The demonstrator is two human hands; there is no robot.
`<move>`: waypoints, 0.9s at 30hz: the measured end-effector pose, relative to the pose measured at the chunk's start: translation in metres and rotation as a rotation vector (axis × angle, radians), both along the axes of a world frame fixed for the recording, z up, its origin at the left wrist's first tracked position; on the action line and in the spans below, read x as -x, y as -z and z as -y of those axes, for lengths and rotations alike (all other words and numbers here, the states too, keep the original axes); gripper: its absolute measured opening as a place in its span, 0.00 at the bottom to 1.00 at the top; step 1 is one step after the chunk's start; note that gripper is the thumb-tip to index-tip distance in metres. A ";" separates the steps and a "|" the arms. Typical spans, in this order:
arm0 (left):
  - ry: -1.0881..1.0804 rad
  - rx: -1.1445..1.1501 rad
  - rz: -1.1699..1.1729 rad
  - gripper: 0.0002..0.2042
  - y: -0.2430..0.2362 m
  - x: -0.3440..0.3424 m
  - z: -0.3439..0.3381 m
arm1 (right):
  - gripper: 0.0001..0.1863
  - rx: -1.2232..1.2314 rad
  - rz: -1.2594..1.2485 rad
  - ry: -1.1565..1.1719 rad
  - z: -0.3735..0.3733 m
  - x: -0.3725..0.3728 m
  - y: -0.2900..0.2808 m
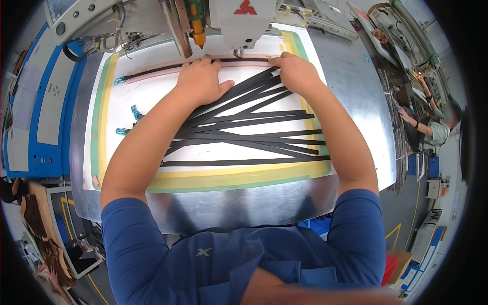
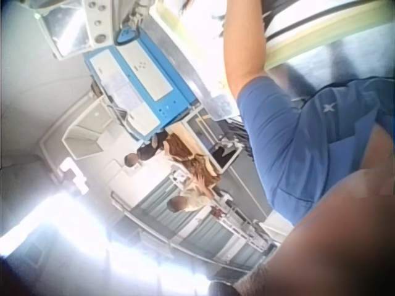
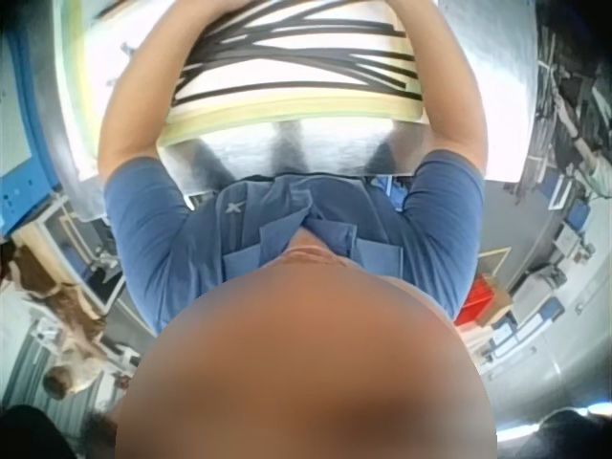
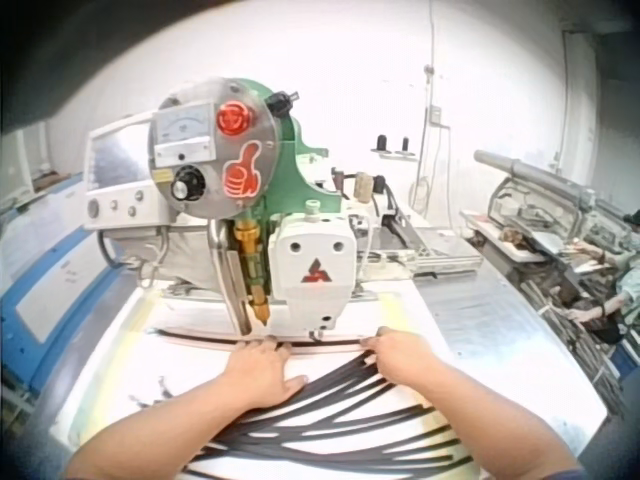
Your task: The recorder is using an industrial sewing or bonding machine to attach blue hardware components to black straps.
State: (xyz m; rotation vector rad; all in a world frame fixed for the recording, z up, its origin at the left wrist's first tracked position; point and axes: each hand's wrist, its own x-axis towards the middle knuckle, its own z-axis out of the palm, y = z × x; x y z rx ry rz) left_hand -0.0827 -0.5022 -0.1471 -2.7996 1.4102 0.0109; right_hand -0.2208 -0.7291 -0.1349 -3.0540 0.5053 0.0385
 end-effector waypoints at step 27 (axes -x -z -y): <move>0.051 0.105 -0.055 0.34 0.010 0.023 0.044 | 0.25 -0.036 0.128 -0.130 0.005 -0.003 0.024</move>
